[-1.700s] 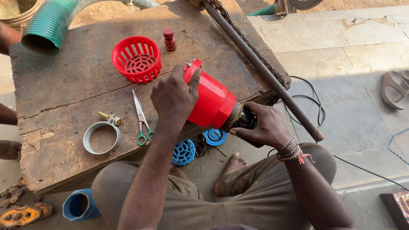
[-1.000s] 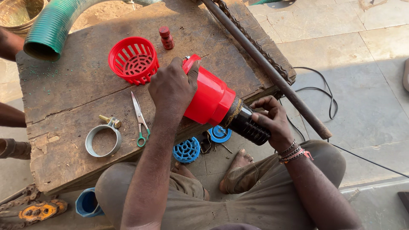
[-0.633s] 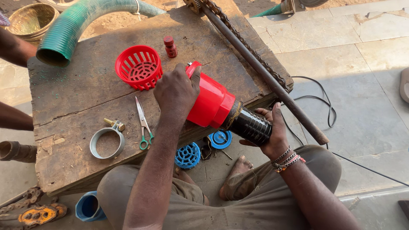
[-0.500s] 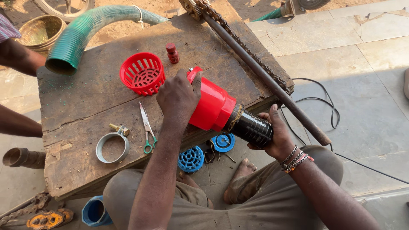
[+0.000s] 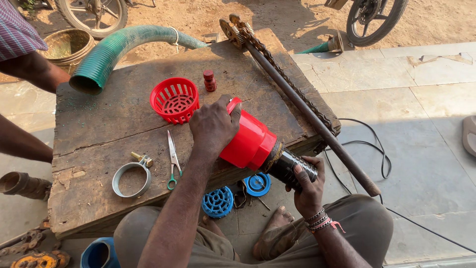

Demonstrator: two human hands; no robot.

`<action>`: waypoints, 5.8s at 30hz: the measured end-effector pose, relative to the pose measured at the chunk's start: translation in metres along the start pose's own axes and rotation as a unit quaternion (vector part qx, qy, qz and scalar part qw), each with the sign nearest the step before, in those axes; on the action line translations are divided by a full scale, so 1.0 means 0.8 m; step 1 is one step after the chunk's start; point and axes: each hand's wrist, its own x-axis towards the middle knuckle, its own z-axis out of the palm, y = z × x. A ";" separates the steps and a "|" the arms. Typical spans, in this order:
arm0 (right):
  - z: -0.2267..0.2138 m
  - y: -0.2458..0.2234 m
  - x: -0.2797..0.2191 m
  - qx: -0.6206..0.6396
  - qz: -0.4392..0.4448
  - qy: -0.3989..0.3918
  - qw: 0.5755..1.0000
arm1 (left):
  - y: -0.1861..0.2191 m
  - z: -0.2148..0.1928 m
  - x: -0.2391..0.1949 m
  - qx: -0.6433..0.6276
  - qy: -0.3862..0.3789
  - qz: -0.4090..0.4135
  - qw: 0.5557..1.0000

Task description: The person sits on the floor and assembles a red plastic pipe fitting onto a black corrugated pipe. They wrap a decorative rope around the joint, apply adhesive from a small bottle, and repeatedly test the fit by connecting and disconnecting the parts.

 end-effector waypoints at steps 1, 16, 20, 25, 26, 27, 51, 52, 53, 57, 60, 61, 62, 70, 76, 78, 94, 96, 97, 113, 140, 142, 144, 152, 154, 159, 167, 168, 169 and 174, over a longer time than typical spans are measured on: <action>0.001 0.001 -0.001 -0.033 -0.033 -0.007 0.999 | -0.001 0.000 0.004 0.000 -0.001 -0.001 1.000; -0.008 0.009 0.015 -0.301 -0.358 -0.059 0.882 | -0.002 0.010 0.011 -0.001 0.001 0.020 1.000; -0.011 0.006 0.014 -0.263 -0.271 -0.035 0.925 | -0.005 0.013 0.002 -0.013 0.045 0.031 0.998; -0.018 0.001 0.022 -0.037 0.076 0.014 0.996 | -0.005 0.017 -0.017 -0.019 0.108 0.086 0.990; -0.016 0.002 0.023 -0.024 0.105 0.014 0.994 | -0.001 0.019 -0.017 -0.006 0.112 0.102 0.988; -0.014 0.002 0.023 -0.011 0.135 0.014 0.991 | 0.000 0.019 -0.017 0.007 0.116 0.118 0.986; 0.015 -0.081 0.021 -0.014 -0.051 -0.034 0.998 | -0.029 0.005 -0.014 -0.202 0.052 0.006 0.978; 0.019 -0.095 0.022 -0.041 -0.054 -0.032 0.997 | -0.029 0.005 -0.014 -0.222 0.049 -0.002 0.974; 0.023 -0.110 0.023 -0.069 -0.058 -0.030 0.995 | -0.030 0.007 -0.014 -0.241 0.045 -0.010 0.969; 0.051 -0.182 0.047 -0.190 0.001 -0.031 0.981 | -0.035 0.024 -0.011 -0.357 -0.010 -0.106 0.928; 0.095 -0.224 0.083 -0.288 -0.046 -0.120 0.949 | -0.044 0.046 -0.010 -0.484 -0.018 -0.134 0.864; 0.114 -0.233 0.095 -0.327 -0.043 -0.131 0.935 | -0.050 0.052 -0.009 -0.435 -0.003 -0.139 0.890; 0.133 -0.240 0.107 -0.366 -0.039 -0.142 0.919 | -0.055 0.055 -0.005 -0.384 0.012 -0.144 0.912; 0.271 -0.228 0.121 -0.658 -0.100 -0.165 0.728 | -0.085 0.061 -0.017 -0.352 0.217 0.052 0.909; 0.336 -0.189 0.119 -0.792 -0.205 -0.167 0.551 | -0.119 0.049 -0.029 -0.624 0.147 0.119 0.758; 0.354 -0.188 0.123 -0.832 -0.169 -0.149 0.507 | -0.122 0.043 -0.030 -0.642 0.121 0.126 0.747; 0.247 -0.089 0.128 -0.268 -0.311 -0.206 0.888 | -0.113 0.067 -0.011 -0.625 0.192 0.026 0.757; 0.242 -0.072 0.135 -0.213 -0.311 -0.192 0.906 | -0.114 0.060 -0.013 -0.634 0.198 0.020 0.747; 0.243 -0.065 0.139 -0.183 -0.313 -0.192 0.912 | -0.115 0.053 -0.014 -0.625 0.209 0.018 0.752; 0.167 -0.155 0.108 -0.044 -0.139 -0.276 0.950 | -0.096 -0.043 -0.055 -0.621 0.168 0.108 0.758; 0.155 -0.168 0.104 0.009 -0.179 -0.341 0.923 | -0.062 -0.081 -0.129 -0.611 0.112 0.297 0.725; 0.153 -0.167 0.104 0.029 -0.163 -0.370 0.914 | -0.059 -0.077 -0.124 -0.646 0.103 0.258 0.712; 0.152 -0.165 0.105 0.047 -0.147 -0.390 0.908 | -0.057 -0.074 -0.117 -0.680 0.076 0.202 0.701; 0.140 -0.158 0.109 0.101 -0.123 -0.394 0.905 | -0.054 -0.068 -0.121 -0.685 0.046 0.254 0.681; 0.140 -0.154 0.109 0.113 -0.124 -0.395 0.903 | -0.053 -0.069 -0.122 -0.683 0.056 0.278 0.673; 0.145 -0.140 0.098 0.147 -0.099 -0.361 0.916 | -0.045 -0.069 -0.124 -0.695 0.064 0.288 0.656; 0.148 -0.117 0.076 0.182 0.066 -0.234 0.953 | -0.040 -0.055 -0.118 -0.724 0.067 0.234 0.645; 0.149 -0.113 0.074 0.180 0.080 -0.224 0.955 | -0.041 -0.052 -0.117 -0.732 0.068 0.230 0.638; 0.149 -0.109 0.072 0.178 0.095 -0.214 0.956 | -0.041 -0.050 -0.116 -0.740 0.063 0.223 0.632; 0.155 -0.095 0.067 0.171 0.142 -0.181 0.958 | -0.042 -0.044 -0.105 -0.774 0.039 0.179 0.606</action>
